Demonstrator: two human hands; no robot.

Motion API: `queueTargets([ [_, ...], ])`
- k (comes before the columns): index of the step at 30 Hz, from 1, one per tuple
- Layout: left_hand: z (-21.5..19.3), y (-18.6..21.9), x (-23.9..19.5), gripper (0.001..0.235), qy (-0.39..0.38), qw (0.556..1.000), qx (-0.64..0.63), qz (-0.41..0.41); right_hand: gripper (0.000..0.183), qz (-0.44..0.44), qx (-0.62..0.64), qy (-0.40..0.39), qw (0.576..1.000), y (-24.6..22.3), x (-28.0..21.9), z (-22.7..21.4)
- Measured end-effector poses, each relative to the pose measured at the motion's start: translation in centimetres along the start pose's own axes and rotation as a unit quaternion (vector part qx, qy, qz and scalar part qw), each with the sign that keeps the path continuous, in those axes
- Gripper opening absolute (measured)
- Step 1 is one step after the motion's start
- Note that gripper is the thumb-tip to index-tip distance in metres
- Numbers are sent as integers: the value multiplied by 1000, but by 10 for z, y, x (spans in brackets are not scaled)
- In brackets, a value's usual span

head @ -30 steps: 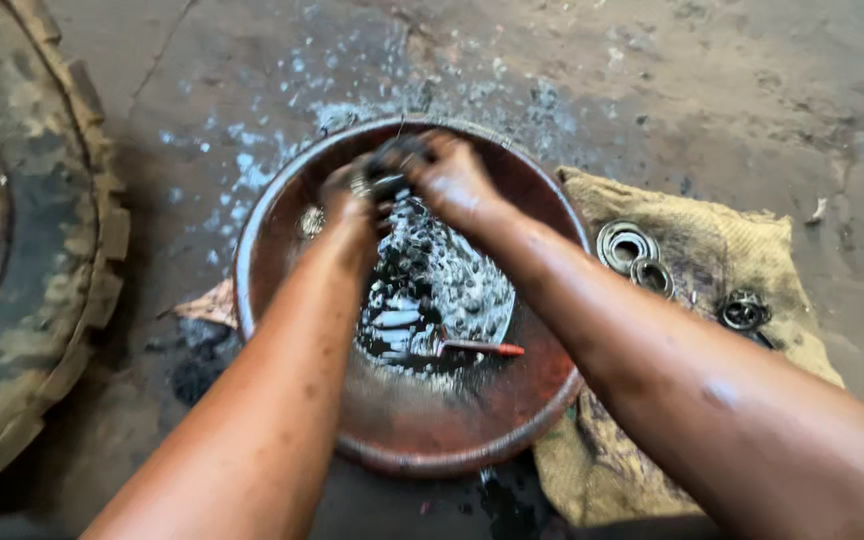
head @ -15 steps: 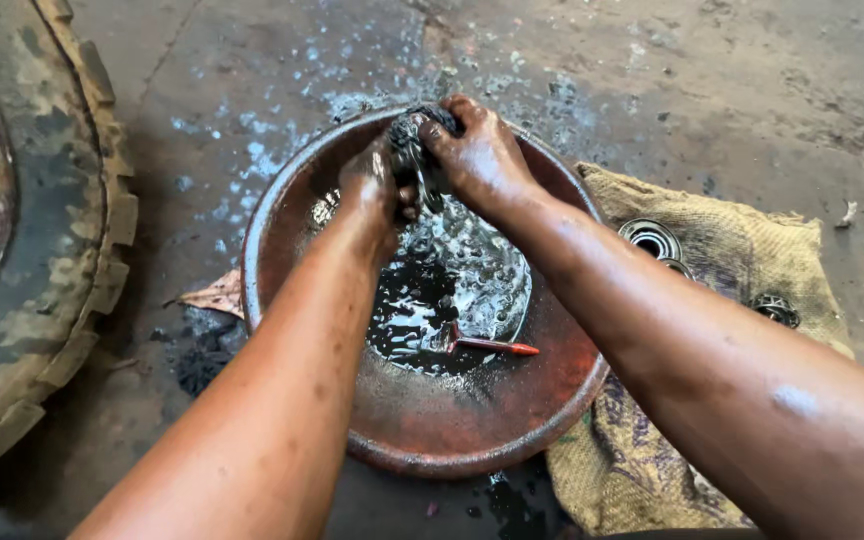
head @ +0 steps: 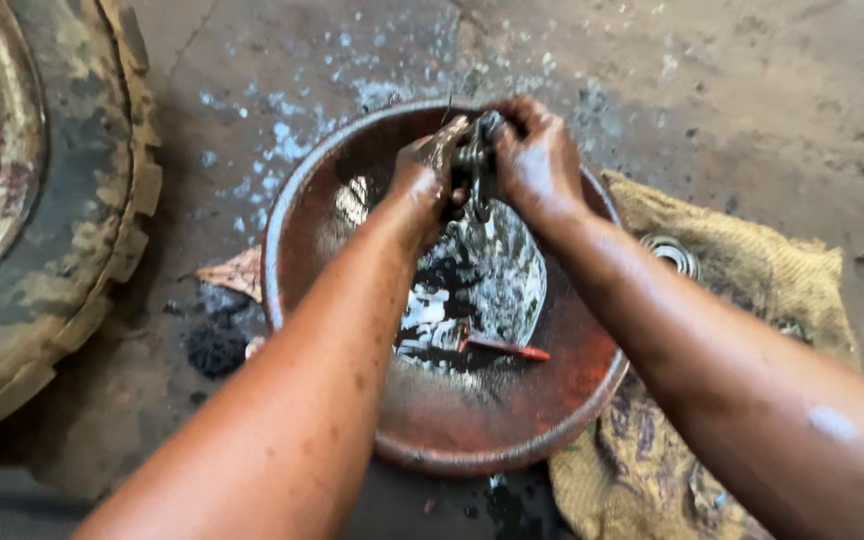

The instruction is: The person scrubs a small metal mechanical part in a basin filled with soapy water using a brush and their hands. They rinse the part and place it on a cloth next to the basin, then repeat the process with another part.

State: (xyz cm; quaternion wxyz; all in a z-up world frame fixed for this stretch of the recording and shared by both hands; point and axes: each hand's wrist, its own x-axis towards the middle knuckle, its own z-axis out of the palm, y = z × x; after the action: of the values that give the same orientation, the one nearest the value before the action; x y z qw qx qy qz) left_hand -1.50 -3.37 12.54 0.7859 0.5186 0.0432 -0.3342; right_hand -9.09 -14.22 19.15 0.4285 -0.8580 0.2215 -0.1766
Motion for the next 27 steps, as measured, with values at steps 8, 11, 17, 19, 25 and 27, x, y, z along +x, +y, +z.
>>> queueTargets([
  [8, -34, 28, 11, 51, 193, 978, -57, -48, 36, -111, -141, -189, 965, -40, -29, -2],
  [11, -39, 32, -2, 51, 180, 982, -19, -57, 46, -127, -140, -102, 977, -57, -32, 7],
  [17, -12, 7, -18, 47, 47, 997, 41, 55, 28, 0, -97, -55, 994, -52, -10, -6],
  [19, -16, 0, -28, 39, 100, 993, 23, 51, 28, 70, -59, -103, 990, -49, -19, 0],
  [25, -44, 9, -13, 38, 184, 974, -130, 28, 32, -123, -19, -157, 980, -52, -17, 23],
  [27, -41, -6, -17, 33, 148, 988, -41, 2, 32, -112, -8, -107, 988, -49, -23, 25],
])
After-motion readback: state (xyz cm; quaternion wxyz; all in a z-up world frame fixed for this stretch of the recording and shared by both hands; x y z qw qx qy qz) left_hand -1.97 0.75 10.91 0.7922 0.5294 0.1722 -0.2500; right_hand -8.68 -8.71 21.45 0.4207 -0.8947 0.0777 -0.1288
